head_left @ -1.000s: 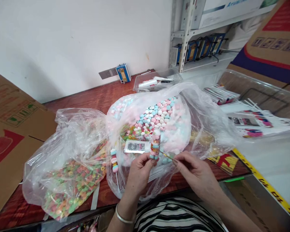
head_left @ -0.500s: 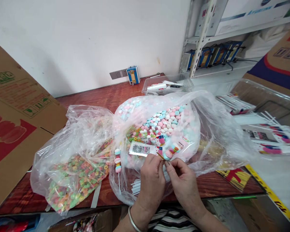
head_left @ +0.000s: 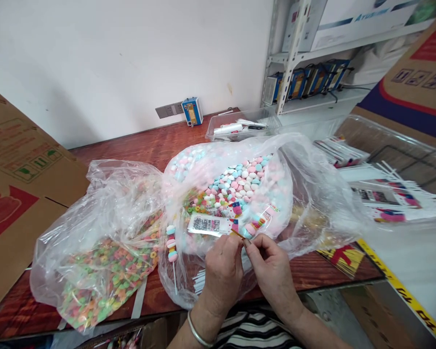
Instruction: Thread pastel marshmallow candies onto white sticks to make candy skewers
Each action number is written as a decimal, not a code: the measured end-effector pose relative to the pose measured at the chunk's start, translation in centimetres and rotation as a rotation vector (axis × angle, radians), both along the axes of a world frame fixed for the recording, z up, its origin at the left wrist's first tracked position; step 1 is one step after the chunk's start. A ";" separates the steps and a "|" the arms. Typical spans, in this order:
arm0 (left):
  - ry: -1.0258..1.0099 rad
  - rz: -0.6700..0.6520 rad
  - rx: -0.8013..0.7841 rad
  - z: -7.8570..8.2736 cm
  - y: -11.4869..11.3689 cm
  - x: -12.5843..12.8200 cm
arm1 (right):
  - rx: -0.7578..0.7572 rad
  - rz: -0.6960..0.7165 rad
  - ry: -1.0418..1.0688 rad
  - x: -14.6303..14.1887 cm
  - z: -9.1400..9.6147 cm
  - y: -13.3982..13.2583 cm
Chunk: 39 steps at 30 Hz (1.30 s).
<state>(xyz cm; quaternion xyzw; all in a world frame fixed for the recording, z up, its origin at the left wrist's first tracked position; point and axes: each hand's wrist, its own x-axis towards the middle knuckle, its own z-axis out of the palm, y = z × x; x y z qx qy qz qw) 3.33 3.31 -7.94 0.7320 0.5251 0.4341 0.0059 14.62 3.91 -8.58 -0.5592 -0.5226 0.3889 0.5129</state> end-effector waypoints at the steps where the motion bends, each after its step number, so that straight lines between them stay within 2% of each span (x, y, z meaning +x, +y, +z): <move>1: 0.015 -0.018 0.014 -0.2 0.0 -0.1 | 0.005 -0.001 -0.001 0.0 0.0 0.0; 5: 0.013 -0.049 0.063 -0.6 0.0 -0.2 | 0.006 0.001 0.015 0.0 0.4 0.0; 7: -0.040 -0.031 0.070 -0.6 -0.1 -0.2 | 0.005 0.009 0.032 0.0 0.5 -0.1; 9: -0.152 -0.007 0.009 -0.4 -0.2 -0.1 | 0.008 0.022 0.055 -0.1 0.6 -0.2; 11: -0.358 0.015 -0.149 -0.1 -0.2 0.0 | 0.015 0.045 0.088 -0.1 0.6 -0.3; 13: -0.656 0.008 -0.381 0.2 -0.1 0.2 | 0.029 0.077 0.131 -0.2 0.6 -0.3; 16: -1.139 -0.097 -0.654 0.5 0.3 0.5 | 0.065 0.103 0.143 -0.1 0.5 -0.2; 18: -1.373 -0.168 -0.746 0.6 0.6 0.7 | 0.097 0.078 0.102 0.1 0.5 0.0; 21: -1.537 -0.212 -0.842 0.7 0.8 0.9 | 0.056 0.019 0.099 0.5 0.4 0.4; 23: -1.547 -0.219 -0.877 0.6 0.7 1.0 | -0.020 0.051 0.138 0.8 0.3 0.6; 25: -1.434 -0.230 -0.866 0.4 0.5 0.8 | -0.054 0.129 0.152 1.0 0.3 0.7; 27: -1.126 -0.235 -0.777 0.3 0.3 0.4 | -0.022 0.165 0.095 1.3 0.4 0.7; 30: -0.544 -0.194 -0.499 0.3 0.1 -0.4 | 0.079 0.137 -0.072 1.7 0.8 0.5; 32: -0.357 -0.146 -0.357 0.3 -0.1 -0.6 | 0.159 0.155 -0.153 1.8 1.1 0.4; 34: -0.375 -0.108 -0.355 0.4 -0.3 -0.5 | 0.209 0.186 -0.189 1.8 1.4 0.3; 39: -0.755 -0.109 -0.607 0.6 -0.3 0.4 | 0.198 0.207 -0.208 1.4 1.5 0.3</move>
